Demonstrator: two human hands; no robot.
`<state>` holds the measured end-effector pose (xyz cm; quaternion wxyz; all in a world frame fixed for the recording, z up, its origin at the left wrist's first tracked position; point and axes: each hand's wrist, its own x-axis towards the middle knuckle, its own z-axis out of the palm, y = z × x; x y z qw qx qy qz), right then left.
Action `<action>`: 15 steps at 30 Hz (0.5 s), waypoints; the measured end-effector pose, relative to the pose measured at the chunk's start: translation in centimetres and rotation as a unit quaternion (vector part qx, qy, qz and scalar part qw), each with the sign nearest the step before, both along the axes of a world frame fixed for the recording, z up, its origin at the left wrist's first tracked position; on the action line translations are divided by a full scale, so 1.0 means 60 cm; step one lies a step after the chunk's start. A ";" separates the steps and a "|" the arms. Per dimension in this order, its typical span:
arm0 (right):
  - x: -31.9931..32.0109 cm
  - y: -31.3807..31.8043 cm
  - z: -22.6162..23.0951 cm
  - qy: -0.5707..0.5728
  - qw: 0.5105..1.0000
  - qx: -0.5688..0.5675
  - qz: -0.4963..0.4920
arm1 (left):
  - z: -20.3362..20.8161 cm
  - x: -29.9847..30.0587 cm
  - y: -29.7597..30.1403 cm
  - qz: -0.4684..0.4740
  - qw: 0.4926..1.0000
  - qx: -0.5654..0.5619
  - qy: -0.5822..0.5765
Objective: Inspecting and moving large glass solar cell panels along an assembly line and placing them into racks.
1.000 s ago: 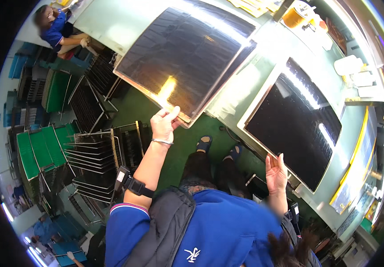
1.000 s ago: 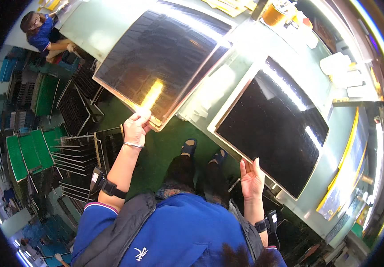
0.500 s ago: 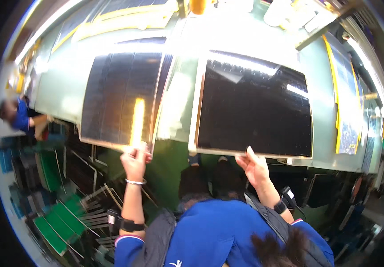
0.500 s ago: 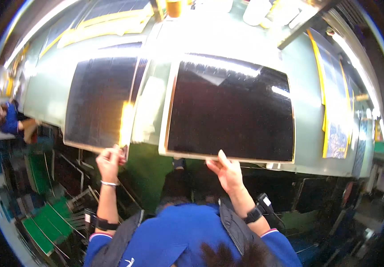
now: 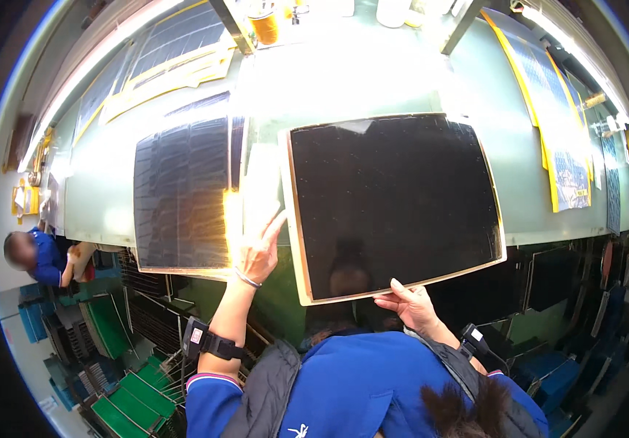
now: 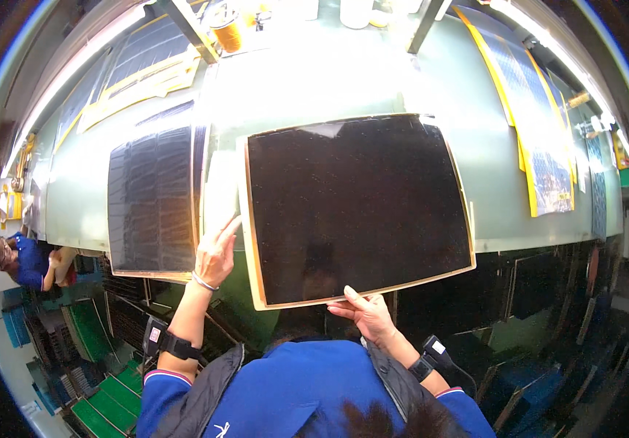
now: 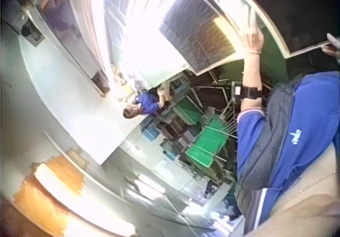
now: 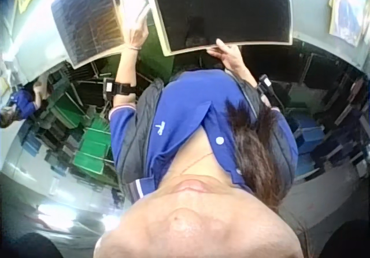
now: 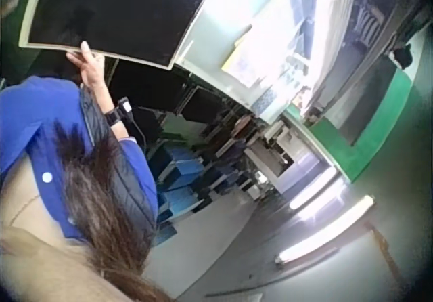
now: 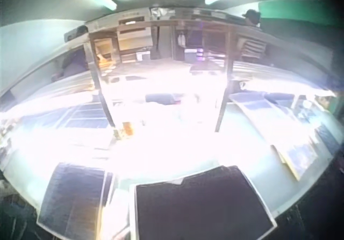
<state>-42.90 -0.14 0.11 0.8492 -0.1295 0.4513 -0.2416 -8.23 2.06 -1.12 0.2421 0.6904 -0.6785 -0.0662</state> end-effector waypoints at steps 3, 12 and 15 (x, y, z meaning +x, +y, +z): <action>0.006 0.003 0.020 -0.009 1.000 -0.016 0.002 | 0.000 0.001 -0.016 -0.029 0.999 -0.029 -0.021; 0.010 0.000 0.035 -0.018 0.997 -0.079 -0.011 | 0.011 0.009 -0.047 -0.078 0.997 -0.010 0.001; 0.010 0.000 0.024 -0.026 0.995 -0.095 -0.015 | 0.008 0.008 -0.049 -0.081 0.996 0.023 -0.015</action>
